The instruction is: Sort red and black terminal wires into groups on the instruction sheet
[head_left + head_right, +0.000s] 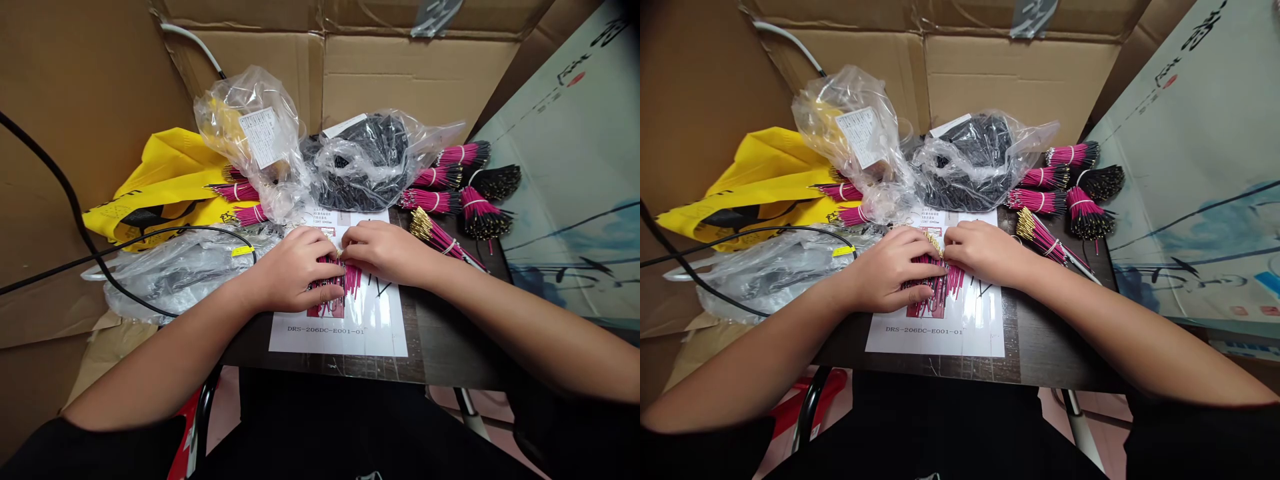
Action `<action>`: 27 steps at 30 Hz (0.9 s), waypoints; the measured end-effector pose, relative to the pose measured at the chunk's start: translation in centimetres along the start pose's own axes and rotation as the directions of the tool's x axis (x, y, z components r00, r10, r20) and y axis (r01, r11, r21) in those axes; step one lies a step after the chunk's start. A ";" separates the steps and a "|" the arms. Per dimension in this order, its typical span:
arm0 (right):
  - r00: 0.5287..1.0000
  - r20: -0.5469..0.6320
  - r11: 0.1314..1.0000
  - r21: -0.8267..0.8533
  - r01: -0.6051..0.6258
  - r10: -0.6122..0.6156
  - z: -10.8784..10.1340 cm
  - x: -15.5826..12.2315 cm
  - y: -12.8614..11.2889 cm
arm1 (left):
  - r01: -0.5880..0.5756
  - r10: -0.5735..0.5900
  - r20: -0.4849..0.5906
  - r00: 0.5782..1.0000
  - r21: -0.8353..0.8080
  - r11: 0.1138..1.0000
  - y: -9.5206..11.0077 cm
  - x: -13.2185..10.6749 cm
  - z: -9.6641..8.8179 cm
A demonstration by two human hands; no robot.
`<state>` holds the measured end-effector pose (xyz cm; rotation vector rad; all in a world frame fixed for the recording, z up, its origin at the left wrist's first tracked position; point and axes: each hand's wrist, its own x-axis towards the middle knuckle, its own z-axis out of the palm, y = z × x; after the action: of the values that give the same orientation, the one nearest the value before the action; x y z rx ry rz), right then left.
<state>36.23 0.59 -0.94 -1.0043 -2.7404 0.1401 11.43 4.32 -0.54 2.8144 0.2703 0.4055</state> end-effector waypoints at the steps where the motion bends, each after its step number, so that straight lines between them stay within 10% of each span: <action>1: 1.000 0.006 1.000 -0.009 0.011 -0.011 0.0 -0.2 0.1 | 0.002 -0.002 0.003 1.000 0.002 1.000 0.0 0.0 0.0; 27: 0.982 0.110 0.967 -0.188 0.174 -0.156 -0.6 0.0 1.0 | -0.004 0.004 -0.006 1.000 0.038 0.999 0.1 0.0 -0.1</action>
<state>37.02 1.39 -0.55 -0.8278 -2.9562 -0.1163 11.37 4.23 -0.41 2.8518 0.2761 0.4138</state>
